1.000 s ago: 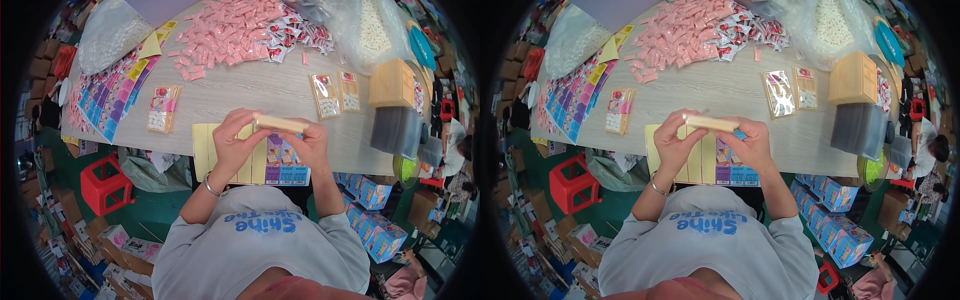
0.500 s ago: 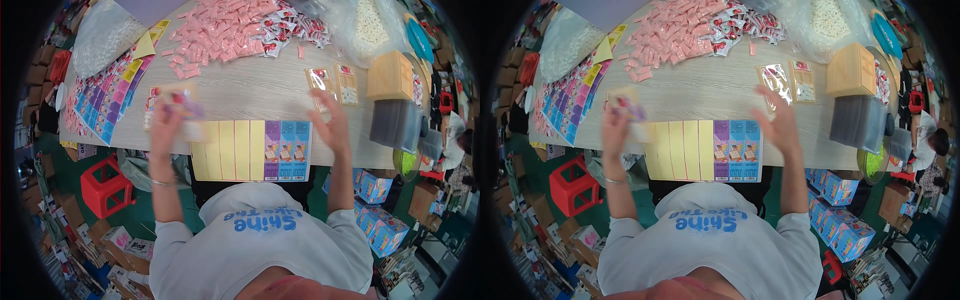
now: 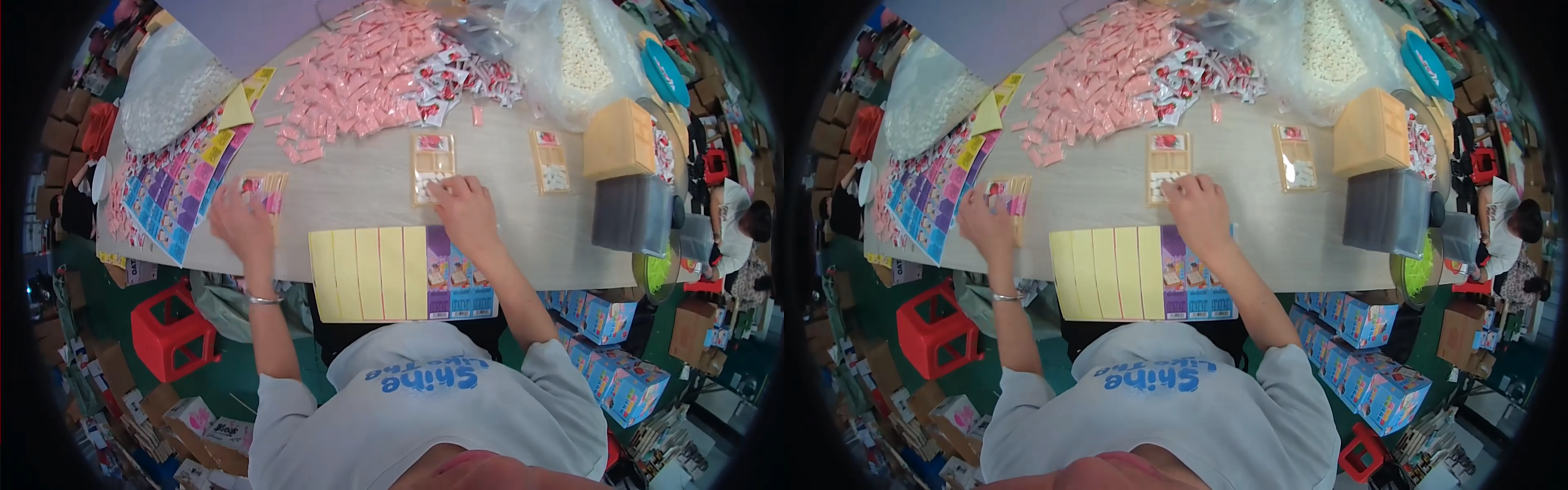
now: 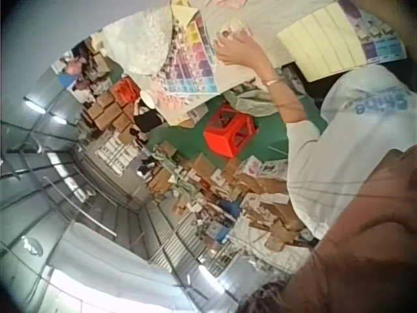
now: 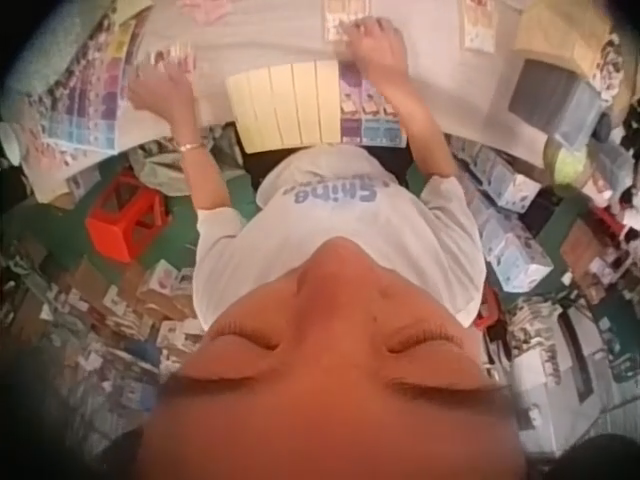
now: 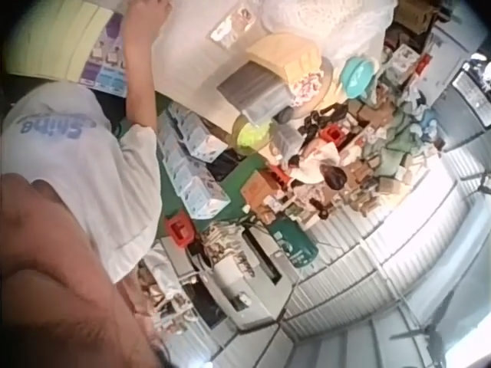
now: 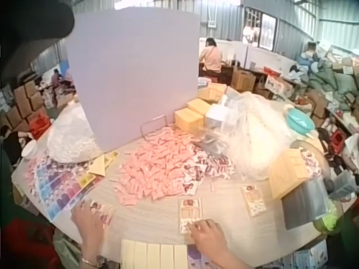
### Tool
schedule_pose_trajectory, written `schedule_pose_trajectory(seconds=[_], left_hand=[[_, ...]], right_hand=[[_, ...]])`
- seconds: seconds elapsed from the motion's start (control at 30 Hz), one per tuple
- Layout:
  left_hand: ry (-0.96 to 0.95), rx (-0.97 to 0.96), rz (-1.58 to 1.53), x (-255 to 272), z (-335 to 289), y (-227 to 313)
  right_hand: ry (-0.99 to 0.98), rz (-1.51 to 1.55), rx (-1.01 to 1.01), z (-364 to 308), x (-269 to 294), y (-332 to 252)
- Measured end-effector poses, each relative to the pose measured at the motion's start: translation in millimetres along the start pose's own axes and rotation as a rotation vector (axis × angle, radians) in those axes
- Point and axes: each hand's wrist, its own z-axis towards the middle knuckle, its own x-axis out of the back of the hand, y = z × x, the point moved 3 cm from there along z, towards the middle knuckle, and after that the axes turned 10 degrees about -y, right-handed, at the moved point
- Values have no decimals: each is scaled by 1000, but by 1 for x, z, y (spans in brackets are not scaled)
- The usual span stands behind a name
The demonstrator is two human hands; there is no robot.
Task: The recorder is sorting and packaging small plastic toy parts into plastic tray compartments.
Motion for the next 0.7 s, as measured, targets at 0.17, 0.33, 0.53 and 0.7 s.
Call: schedule_pose_trajectory(seconds=[0.17,0.33,0.53,0.7], left_hand=[[-556,-551,-706,4,-65,90],[-622,-536,-664,-5,-90,113],[-519,-561,-730,-18,-114,153],[-529,-526,-724,-23,-115,160]], right_hand=[[195,181,49,-19,16,-19],[71,107,93,-47,5,-14],[69,261,112,-46,-24,-5],[136,126,314,-44,-18,-10]])
